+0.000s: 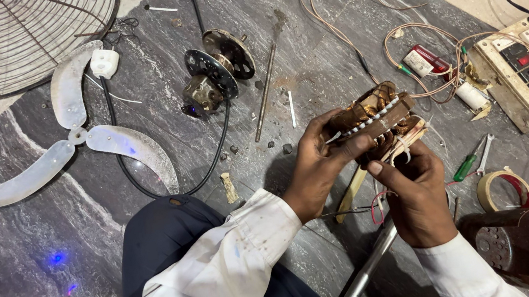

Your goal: The person disassembles a fan blade assembly and then works on the motor stator, using a hammer and screwdriver to adjust the copper windings. The person handles the fan blades, motor housing, and stator coil throughout the clip.

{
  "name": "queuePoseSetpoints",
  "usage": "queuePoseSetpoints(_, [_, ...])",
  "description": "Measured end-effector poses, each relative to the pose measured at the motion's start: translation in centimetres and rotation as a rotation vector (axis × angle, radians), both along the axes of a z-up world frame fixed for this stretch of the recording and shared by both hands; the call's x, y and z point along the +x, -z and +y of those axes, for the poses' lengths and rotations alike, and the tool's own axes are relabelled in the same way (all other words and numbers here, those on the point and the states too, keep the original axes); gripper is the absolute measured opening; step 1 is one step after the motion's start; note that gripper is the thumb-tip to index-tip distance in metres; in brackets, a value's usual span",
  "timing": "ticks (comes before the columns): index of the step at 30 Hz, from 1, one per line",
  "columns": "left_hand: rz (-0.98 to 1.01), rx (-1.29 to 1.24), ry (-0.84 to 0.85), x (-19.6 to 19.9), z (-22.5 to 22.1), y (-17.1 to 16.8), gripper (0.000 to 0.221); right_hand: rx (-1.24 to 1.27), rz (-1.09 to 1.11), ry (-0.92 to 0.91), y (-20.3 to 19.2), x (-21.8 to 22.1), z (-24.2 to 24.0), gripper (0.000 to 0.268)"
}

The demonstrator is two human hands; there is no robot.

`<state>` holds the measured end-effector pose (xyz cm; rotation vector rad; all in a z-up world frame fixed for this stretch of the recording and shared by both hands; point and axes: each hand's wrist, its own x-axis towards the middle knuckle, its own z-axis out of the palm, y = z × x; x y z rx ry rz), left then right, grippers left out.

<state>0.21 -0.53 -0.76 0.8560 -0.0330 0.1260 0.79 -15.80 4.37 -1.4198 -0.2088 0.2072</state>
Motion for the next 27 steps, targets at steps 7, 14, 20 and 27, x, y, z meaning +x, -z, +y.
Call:
queuePoseSetpoints(7, [0.066, -0.184, 0.051, 0.5, 0.1, 0.4, 0.076, -0.03, -0.011, 0.008, 0.1, 0.1, 0.2, 0.039])
queuePoseSetpoints(14, [0.089, -0.193, 0.077, 0.4, 0.2, 0.3, 0.07, -0.027, -0.02, 0.001, 0.5, 0.3, -0.1, 0.04])
queuePoseSetpoints(20, [0.088, -0.124, 0.116, 0.2, 0.3, 0.1, 0.076, -0.022, -0.052, -0.039, 0.7, 0.6, -0.9, 0.037])
queuePoseSetpoints(27, [-0.015, -0.191, 0.153, 0.5, 0.3, 1.0, 0.069, -0.068, -0.045, -0.091, 0.1, 0.2, -0.6, 0.059])
